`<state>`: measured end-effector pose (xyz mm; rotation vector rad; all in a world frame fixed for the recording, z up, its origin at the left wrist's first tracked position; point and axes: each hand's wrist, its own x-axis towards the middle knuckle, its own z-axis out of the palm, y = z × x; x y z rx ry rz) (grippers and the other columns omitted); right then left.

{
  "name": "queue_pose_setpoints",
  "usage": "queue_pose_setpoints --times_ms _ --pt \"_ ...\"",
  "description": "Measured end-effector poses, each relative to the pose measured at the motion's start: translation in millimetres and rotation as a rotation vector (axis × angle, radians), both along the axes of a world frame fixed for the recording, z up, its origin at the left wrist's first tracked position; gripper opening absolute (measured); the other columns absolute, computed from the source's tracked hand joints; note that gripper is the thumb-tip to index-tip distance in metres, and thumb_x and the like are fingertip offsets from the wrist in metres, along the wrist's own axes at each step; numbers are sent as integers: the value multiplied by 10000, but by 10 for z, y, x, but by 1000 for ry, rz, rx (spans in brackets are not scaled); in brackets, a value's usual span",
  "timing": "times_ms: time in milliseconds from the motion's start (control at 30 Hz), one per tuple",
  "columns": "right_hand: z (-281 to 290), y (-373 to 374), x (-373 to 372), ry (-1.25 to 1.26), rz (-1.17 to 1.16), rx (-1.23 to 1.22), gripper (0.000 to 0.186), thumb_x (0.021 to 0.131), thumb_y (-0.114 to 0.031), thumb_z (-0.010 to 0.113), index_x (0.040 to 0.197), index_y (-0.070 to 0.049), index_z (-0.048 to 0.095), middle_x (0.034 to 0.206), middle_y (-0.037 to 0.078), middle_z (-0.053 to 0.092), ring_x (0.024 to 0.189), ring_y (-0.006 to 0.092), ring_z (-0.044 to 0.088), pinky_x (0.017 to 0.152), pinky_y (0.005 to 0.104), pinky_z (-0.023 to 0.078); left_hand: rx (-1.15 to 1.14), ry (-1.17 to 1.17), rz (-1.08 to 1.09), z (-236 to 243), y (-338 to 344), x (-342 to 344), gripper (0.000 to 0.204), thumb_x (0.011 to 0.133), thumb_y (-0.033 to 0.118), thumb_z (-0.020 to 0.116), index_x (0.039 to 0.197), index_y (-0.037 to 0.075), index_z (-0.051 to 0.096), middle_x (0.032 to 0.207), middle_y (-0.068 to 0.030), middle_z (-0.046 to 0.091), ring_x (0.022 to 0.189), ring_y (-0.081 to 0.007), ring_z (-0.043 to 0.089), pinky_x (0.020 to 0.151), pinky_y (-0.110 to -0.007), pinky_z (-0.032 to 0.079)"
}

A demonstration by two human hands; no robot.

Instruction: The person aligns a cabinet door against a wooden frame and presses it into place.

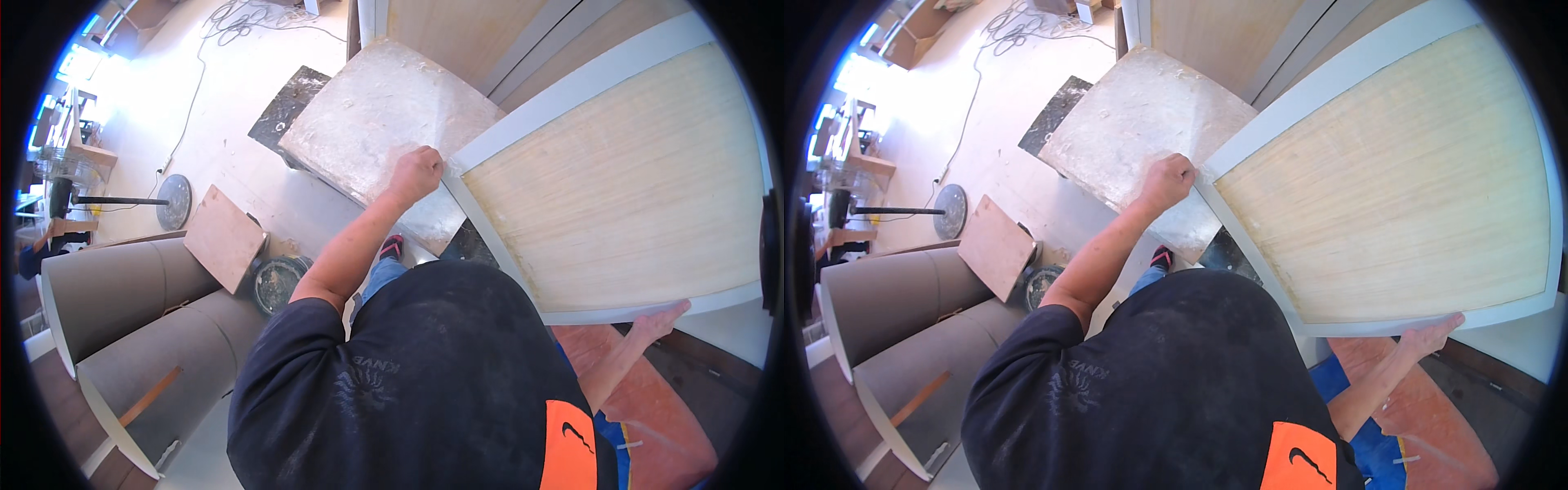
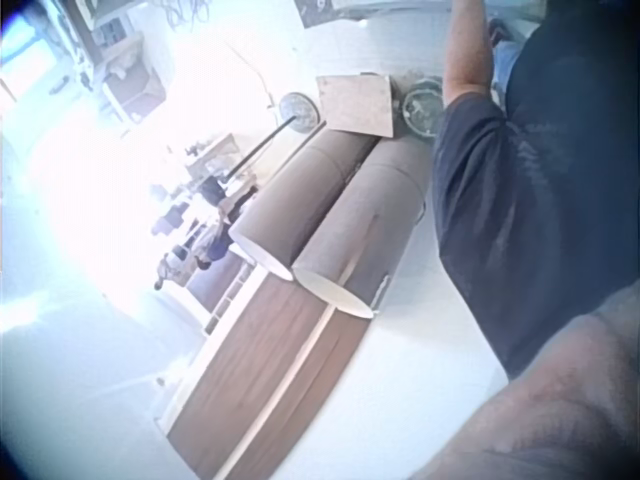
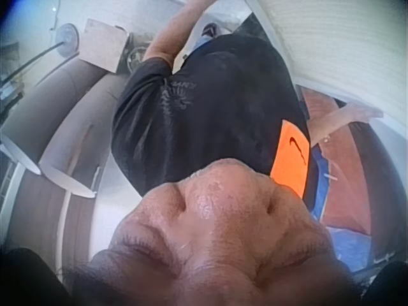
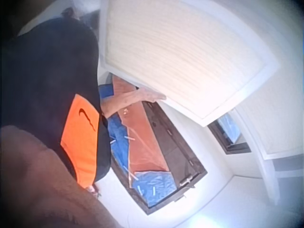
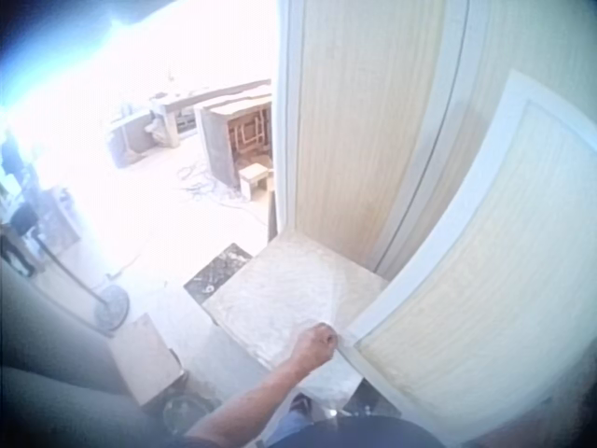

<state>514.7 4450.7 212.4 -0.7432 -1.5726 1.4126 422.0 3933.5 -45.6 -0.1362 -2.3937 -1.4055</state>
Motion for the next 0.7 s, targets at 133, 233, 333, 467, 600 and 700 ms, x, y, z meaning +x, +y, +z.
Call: queue_pose_setpoints --times_ms 133,233,333,467,600,700 --pt "2 18 -2 20 28 -19 869 998 -595 634 1471 120 488 1517 186 527 1313 314 545 1106 432 453 -119 82 -28 -68 88 63 134 845 100 714 736 37 666 795 -167 680 762 -388 683 680 -469 554" --pt "32 -98 27 0 27 6 877 995 -601 637 1478 115 484 1522 177 522 1315 311 539 1105 430 449 -79 69 23 -55 96 36 131 844 104 709 737 43 665 794 -163 679 761 -387 683 675 -474 555" --pt "58 -152 31 -50 -46 -15 881 993 -609 636 1482 109 485 1524 173 520 1315 305 536 1108 428 445 -117 78 -17 -92 132 67 129 845 110 702 740 44 668 801 -163 682 765 -386 684 681 -472 555" --pt "11 -57 63 -29 -16 8 877 991 -617 632 1476 102 499 1513 170 531 1304 299 542 1103 427 446 -34 67 46 -124 107 -3 114 851 117 671 769 38 659 832 -154 681 776 -389 686 694 -478 564" --pt "33 -167 59 -9 -11 4 861 995 -616 624 1457 104 522 1494 169 553 1286 302 556 1096 424 452 -92 44 -18 -80 166 39 121 850 116 672 757 39 660 842 -160 690 777 -390 686 693 -474 564" --pt "63 -176 50 -8 -10 -22 846 1004 -609 612 1454 103 528 1496 168 554 1287 303 557 1096 422 453 -63 83 -97 -97 153 31 102 840 108 701 763 43 691 828 -169 698 781 -384 689 700 -460 558"
